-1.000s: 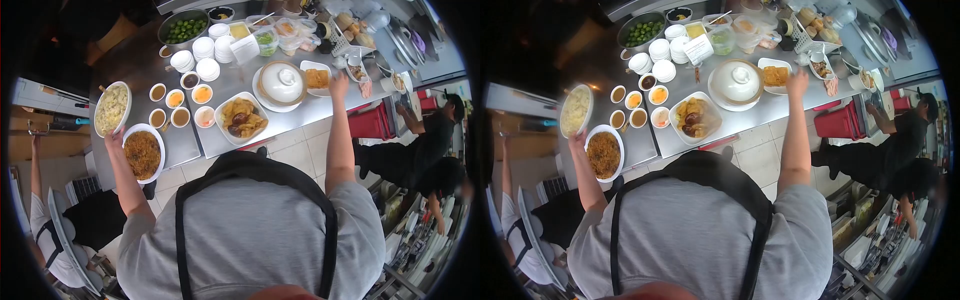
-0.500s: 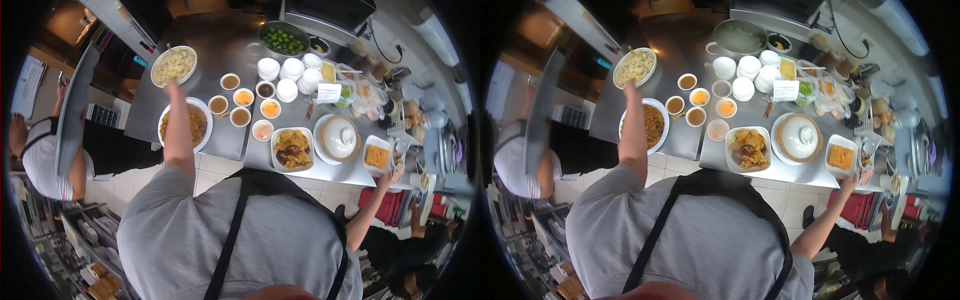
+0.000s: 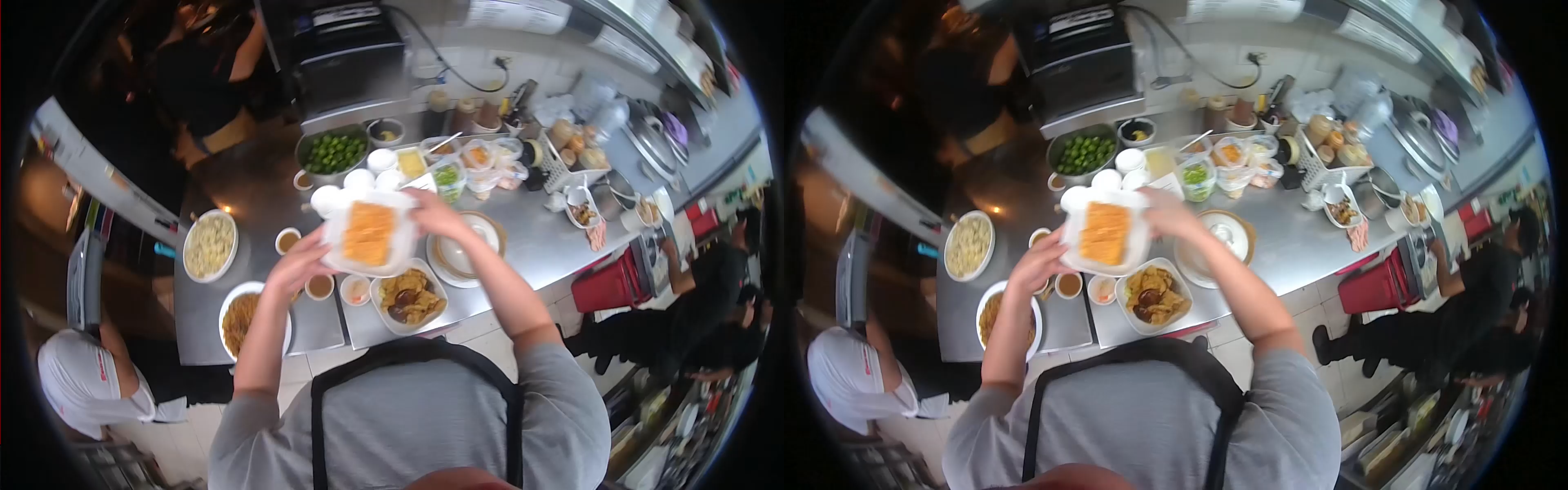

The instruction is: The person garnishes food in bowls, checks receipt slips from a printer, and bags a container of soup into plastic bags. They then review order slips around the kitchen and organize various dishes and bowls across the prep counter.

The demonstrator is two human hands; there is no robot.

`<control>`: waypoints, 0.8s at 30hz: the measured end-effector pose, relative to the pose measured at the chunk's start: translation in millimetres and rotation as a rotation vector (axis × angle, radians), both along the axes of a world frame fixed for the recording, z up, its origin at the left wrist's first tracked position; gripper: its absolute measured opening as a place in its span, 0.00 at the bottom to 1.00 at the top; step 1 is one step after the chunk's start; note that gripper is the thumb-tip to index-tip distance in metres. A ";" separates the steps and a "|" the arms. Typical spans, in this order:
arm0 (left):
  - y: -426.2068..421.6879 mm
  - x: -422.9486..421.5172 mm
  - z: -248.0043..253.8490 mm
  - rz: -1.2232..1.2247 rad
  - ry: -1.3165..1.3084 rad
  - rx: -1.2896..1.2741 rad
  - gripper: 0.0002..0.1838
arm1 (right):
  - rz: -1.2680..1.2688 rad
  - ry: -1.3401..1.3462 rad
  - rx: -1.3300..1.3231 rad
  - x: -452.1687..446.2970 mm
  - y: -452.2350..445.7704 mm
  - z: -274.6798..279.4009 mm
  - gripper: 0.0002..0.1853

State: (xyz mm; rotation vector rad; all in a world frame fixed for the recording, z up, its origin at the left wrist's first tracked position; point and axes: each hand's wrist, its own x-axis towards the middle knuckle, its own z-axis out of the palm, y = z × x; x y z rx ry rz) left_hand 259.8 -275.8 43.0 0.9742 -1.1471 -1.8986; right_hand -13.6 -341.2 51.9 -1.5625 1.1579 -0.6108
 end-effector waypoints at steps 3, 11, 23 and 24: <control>3.9 45.9 -10.5 0.241 -0.068 -0.004 0.26 | 0.065 -0.015 -0.115 69.4 -25.2 -15.2 0.25; -63.7 181.1 -105.3 0.652 0.046 0.107 0.24 | 0.102 -0.110 -0.413 100.7 -9.6 -9.6 0.30; -139.3 224.9 -202.4 1.038 0.086 0.184 0.27 | -0.665 -0.043 -0.341 -150.5 72.2 -47.3 0.15; -151.7 232.3 -224.4 1.044 0.115 0.160 0.25 | -0.701 -0.053 -0.429 -174.4 74.8 -68.4 0.16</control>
